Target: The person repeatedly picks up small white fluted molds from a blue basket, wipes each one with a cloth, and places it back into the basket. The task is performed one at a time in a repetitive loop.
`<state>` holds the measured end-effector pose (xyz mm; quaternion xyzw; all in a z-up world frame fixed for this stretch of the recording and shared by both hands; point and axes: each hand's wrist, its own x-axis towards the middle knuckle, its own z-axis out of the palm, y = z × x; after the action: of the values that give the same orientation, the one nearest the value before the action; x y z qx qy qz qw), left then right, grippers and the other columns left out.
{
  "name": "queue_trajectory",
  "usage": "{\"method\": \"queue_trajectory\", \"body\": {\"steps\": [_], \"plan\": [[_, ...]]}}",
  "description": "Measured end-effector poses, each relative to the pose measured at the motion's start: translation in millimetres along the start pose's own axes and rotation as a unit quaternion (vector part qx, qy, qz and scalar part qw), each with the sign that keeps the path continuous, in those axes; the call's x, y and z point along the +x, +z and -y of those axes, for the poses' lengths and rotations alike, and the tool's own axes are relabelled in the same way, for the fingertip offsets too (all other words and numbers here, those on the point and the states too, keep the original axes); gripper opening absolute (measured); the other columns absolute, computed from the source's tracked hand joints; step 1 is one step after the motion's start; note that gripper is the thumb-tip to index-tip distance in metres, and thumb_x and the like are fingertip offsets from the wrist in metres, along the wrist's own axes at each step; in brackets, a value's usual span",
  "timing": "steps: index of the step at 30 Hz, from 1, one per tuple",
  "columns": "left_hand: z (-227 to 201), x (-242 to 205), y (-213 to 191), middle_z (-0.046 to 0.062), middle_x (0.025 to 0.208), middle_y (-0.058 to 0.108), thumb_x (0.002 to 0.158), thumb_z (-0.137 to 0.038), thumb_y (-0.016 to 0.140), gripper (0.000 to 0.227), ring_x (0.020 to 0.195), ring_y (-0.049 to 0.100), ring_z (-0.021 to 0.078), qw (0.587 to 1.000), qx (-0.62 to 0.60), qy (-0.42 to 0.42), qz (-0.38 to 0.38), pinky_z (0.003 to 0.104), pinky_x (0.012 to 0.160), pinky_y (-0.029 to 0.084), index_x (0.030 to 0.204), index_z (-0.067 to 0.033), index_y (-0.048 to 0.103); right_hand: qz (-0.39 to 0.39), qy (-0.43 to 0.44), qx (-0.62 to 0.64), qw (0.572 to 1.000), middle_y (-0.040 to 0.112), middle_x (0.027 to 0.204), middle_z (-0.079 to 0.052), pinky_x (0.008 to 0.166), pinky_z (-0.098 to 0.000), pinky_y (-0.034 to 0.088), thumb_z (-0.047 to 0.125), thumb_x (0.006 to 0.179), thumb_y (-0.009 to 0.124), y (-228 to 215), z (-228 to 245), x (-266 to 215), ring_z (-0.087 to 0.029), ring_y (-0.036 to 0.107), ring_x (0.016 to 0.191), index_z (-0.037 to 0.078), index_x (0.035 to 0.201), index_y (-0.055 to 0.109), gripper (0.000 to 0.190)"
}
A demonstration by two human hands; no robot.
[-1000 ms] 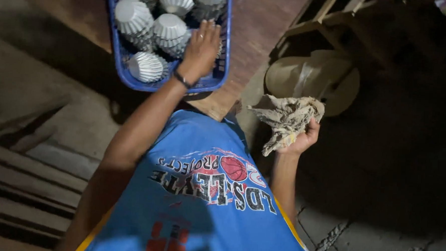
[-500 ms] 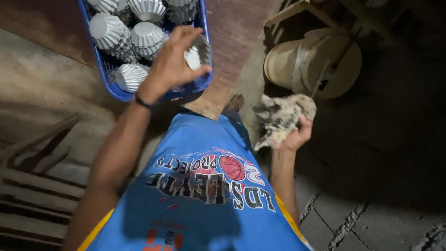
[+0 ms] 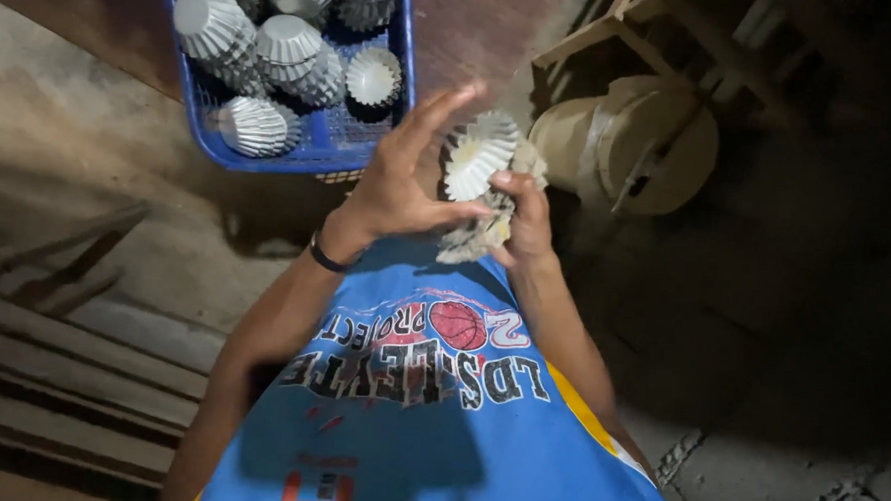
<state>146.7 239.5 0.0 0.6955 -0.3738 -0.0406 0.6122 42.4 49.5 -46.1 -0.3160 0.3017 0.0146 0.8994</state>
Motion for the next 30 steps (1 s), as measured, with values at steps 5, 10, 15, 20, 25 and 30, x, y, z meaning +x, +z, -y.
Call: {"method": "queue_trajectory", "body": {"steps": [5, 10, 15, 20, 25, 30], "plan": [[-9, 14, 50, 0.019, 0.163, 0.062, 0.074, -0.032, 0.116, 0.12, 0.153, 0.061, 0.03, 0.969, -0.235, 0.01, -0.072, 0.047, 0.136, 0.041, 0.167, 0.0016, 0.049, 0.091, 0.018, -0.048, 0.995, 0.049, 0.06, -0.01, 0.044, -0.0335, 0.048, 0.008, 0.095, 0.072, 3, 31, -17, -0.016, 0.046, 0.047, -0.007, 0.124, 0.069, 0.033], [32, 1, 103, 0.037, 0.159, 0.056, 0.076, -0.027, 0.107, 0.124, 0.14, 0.069, 0.0448, 0.849, -0.522, -0.025, -0.077, 0.057, 0.125, 0.056, 0.172, -0.0014, 0.032, 0.066, -0.03, -0.178, 0.981, 0.079, 0.101, -0.019, 0.074, -0.0494, 0.067, 0.011, 0.09, 0.085, -40, 40, -25, -0.026, 0.075, 0.081, -0.001, 0.139, 0.072, 0.052], [34, -4, 113, 0.023, 0.157, 0.068, 0.102, -0.068, 0.071, 0.08, 0.135, 0.076, 0.0425, 0.753, -0.617, -0.142, -0.182, 0.059, 0.112, 0.068, 0.164, -0.0208, 0.051, 0.075, -0.193, -0.286, 0.936, 0.07, 0.134, -0.014, 0.112, -0.0398, 0.055, 0.025, 0.104, 0.077, -67, 82, -39, -0.023, 0.062, 0.13, 0.007, 0.158, 0.053, 0.062], [32, 8, 154, 0.019, 0.141, 0.077, 0.108, -0.06, 0.066, 0.068, 0.124, 0.08, 0.0322, 0.809, -0.503, -0.187, -0.238, 0.05, 0.107, 0.07, 0.159, -0.0157, 0.054, 0.141, -0.316, -0.363, 0.865, 0.066, 0.146, -0.026, 0.122, -0.0542, 0.05, 0.01, 0.107, 0.073, -54, 106, -51, -0.037, 0.058, 0.141, -0.001, 0.16, 0.051, 0.059], [-13, 24, 217, 0.03, 0.135, 0.076, 0.118, -0.045, 0.06, 0.054, 0.119, 0.08, 0.0337, 0.902, -0.305, -0.119, -0.28, 0.047, 0.108, 0.066, 0.15, -0.0019, 0.062, 0.202, -0.468, -0.534, 0.674, 0.058, 0.158, -0.028, 0.119, -0.0647, 0.049, 0.015, 0.1, 0.069, -88, 86, -23, -0.055, 0.062, 0.137, -0.001, 0.161, 0.058, 0.065], [-8, 20, 231, 0.037, 0.121, 0.074, 0.12, -0.04, 0.039, 0.053, 0.103, 0.08, 0.0434, 0.89, -0.376, -0.108, -0.232, 0.055, 0.097, 0.068, 0.141, 0.0019, 0.064, 0.34, -0.46, -0.436, 0.695, 0.07, 0.142, -0.028, 0.117, -0.0641, 0.051, 0.021, 0.107, 0.056, -111, 101, -11, -0.053, 0.069, 0.129, -0.011, 0.145, 0.068, 0.052]]}}
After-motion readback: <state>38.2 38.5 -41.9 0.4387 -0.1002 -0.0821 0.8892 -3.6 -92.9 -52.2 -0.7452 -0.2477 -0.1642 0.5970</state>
